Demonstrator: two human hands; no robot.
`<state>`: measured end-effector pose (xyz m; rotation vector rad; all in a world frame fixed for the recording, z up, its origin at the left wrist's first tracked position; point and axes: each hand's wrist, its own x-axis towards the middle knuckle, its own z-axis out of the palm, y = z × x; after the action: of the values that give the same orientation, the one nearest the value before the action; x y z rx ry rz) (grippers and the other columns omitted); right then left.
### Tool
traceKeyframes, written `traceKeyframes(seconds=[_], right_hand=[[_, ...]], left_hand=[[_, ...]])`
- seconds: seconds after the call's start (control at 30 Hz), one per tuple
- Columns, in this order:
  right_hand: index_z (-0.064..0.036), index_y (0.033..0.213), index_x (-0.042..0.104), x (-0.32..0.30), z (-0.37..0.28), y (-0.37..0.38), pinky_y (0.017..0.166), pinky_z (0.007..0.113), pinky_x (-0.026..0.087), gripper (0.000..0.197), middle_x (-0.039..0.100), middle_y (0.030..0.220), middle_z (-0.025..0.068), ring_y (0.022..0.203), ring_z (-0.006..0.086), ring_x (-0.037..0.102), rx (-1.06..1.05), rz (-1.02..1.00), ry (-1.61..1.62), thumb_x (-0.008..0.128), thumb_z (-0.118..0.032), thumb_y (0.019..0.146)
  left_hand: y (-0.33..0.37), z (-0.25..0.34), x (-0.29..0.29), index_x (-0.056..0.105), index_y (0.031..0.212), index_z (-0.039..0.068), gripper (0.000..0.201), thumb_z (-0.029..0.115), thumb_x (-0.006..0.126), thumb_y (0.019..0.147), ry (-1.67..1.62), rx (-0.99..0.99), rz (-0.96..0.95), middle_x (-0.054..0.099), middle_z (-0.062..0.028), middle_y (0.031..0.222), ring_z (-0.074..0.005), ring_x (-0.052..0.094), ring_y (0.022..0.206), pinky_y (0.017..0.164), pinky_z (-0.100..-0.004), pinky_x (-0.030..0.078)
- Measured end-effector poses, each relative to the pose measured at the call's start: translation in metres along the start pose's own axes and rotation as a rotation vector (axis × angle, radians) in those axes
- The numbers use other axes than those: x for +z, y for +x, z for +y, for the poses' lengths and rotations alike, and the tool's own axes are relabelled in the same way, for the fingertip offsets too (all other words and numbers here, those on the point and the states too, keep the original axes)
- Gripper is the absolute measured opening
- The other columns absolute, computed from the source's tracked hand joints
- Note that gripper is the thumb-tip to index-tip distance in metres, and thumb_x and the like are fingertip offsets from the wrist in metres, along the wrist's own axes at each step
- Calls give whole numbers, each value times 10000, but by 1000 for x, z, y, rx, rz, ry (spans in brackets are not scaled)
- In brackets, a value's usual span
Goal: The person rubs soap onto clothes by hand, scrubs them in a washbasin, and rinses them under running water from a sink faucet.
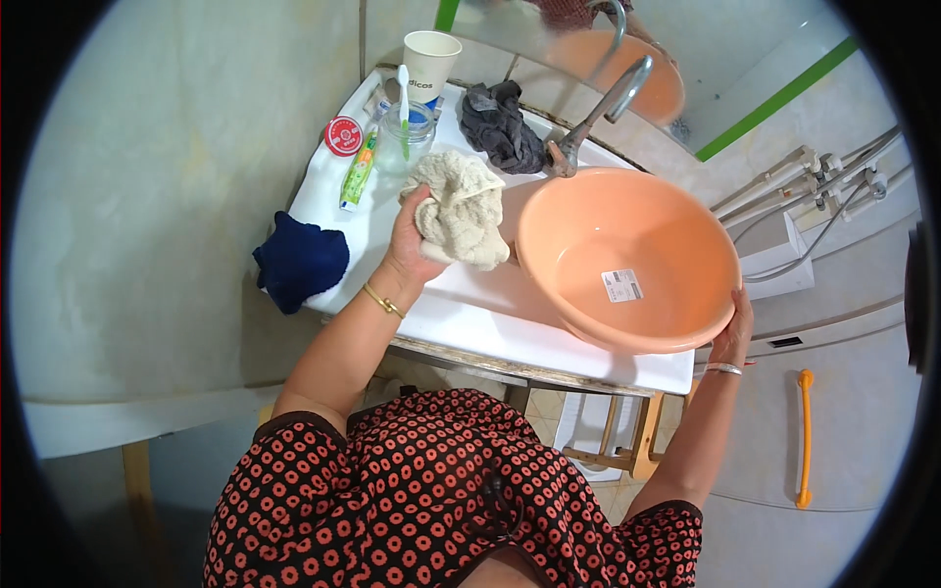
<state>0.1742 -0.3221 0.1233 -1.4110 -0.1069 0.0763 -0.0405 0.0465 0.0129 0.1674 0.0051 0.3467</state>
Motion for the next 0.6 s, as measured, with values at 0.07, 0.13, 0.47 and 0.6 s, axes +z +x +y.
traceKeyframes(seconds=[0.07,0.13,0.47,0.6], right_hand=[[49,1141,418,-2,-6,7,793,313,434,421,504,1071,152,939,228,523,66,26,-30,396,-100,748],[49,1141,413,0,-26,6,784,322,445,420,505,1065,156,928,237,532,135,53,-59,388,-110,753],[13,1177,371,-74,54,29,786,318,464,402,511,1047,148,924,222,532,114,-42,297,380,-108,794],[23,1167,391,-69,70,15,772,273,448,389,509,1057,118,946,187,516,130,-92,403,431,-98,799]], left_hand=[[-2,-2,7,438,1137,83,449,355,466,782,39,30,6,495,-93,1114,-253,459,1047,927,-410,331],[-4,-4,15,422,1163,105,457,378,430,798,70,73,32,472,-87,1152,-260,434,1079,945,-419,306],[7,-58,69,392,1207,128,487,423,370,821,174,148,-37,433,-81,1203,-275,408,1110,946,-444,301],[16,-85,95,379,1214,105,507,421,378,818,258,50,-81,425,-102,1209,-283,418,1100,929,-444,325]])
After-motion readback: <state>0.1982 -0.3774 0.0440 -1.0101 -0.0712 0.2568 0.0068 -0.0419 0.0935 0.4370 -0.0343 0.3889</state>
